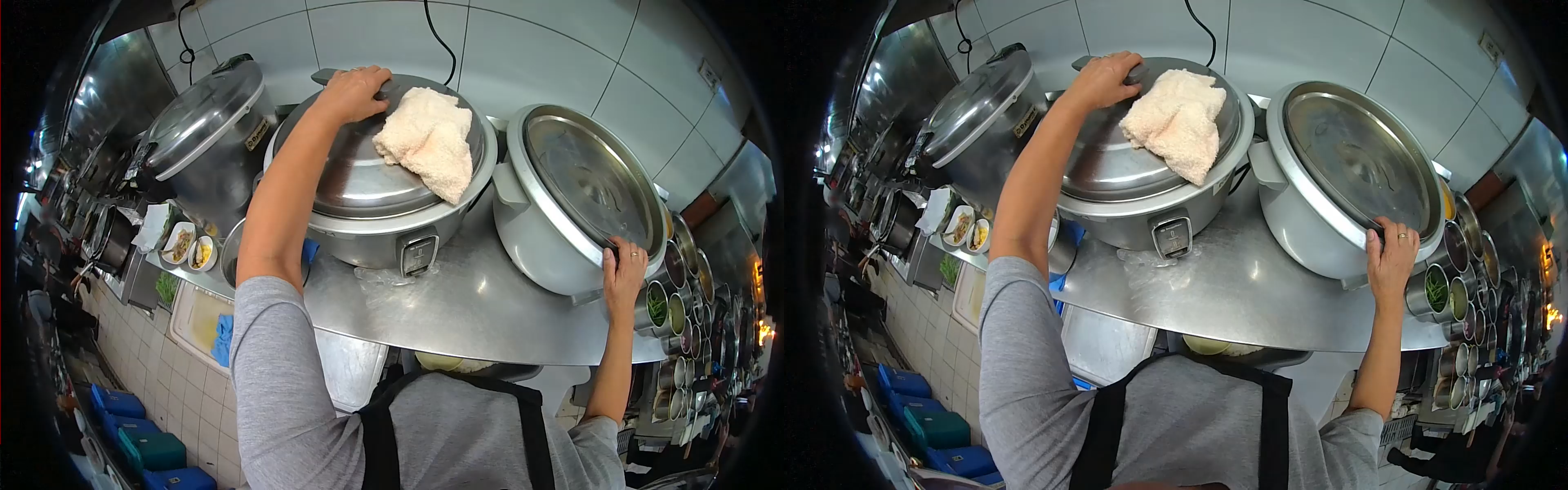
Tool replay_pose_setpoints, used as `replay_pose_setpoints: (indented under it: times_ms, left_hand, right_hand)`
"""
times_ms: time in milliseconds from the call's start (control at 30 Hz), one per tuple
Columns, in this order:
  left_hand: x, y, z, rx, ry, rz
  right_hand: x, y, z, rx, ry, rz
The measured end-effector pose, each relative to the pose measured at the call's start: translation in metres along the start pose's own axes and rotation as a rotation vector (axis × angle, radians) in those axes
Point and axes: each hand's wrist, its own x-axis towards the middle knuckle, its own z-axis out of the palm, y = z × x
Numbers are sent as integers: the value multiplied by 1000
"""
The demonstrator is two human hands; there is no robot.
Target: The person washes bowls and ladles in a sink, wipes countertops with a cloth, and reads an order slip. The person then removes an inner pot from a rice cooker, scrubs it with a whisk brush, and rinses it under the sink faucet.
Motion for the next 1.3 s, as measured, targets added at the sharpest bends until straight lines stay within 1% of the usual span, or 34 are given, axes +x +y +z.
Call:
replay_pose_setpoints:
  times_ms: [100,133,267,367,533,667,767,833,867,967,1100,1167,1200,1233,1300]
  left_hand:
    - [6,-17,-3,-113,35,-20]
    - [8,-22,-10,-124,97,-7]
    - [11,-36,-35,-288,56,-167]
    - [10,-40,-37,-298,65,-214]
    - [10,-39,-38,-278,77,-195]
    - [12,-52,-37,-235,103,-166]
    - [9,-45,-48,-271,61,-253]
    - [9,-47,-48,-303,40,-253]
    - [10,-48,-47,-320,29,-252]
    - [9,-44,-38,-185,75,-186]
    - [9,-27,-21,-51,0,-86]
    - [5,-9,-17,-27,-75,-103]
    - [3,-8,-6,30,-56,-58]
    - [-1,-1,-7,58,-118,-48]
    - [-10,-4,5,114,47,22]
  right_hand:
    - [-2,3,2,-19,-22,1]
    - [-2,3,2,-17,0,-7]
    - [0,1,4,-17,46,-21]
    - [-1,1,3,-10,34,-18]
    - [-1,3,2,6,14,-22]
    - [-2,5,2,7,-18,-8]
    - [-3,7,5,-18,-25,-10]
    - [-4,7,4,-24,-12,-17]
    - [-3,6,5,-18,3,-25]
    - [-3,6,6,-11,24,-33]
    - [-6,9,8,-32,3,-26]
    - [-6,12,10,-35,11,-47]
    - [-6,14,11,-34,20,-61]
    - [-7,13,12,-32,29,-75]
    - [-5,10,11,-30,39,-96]
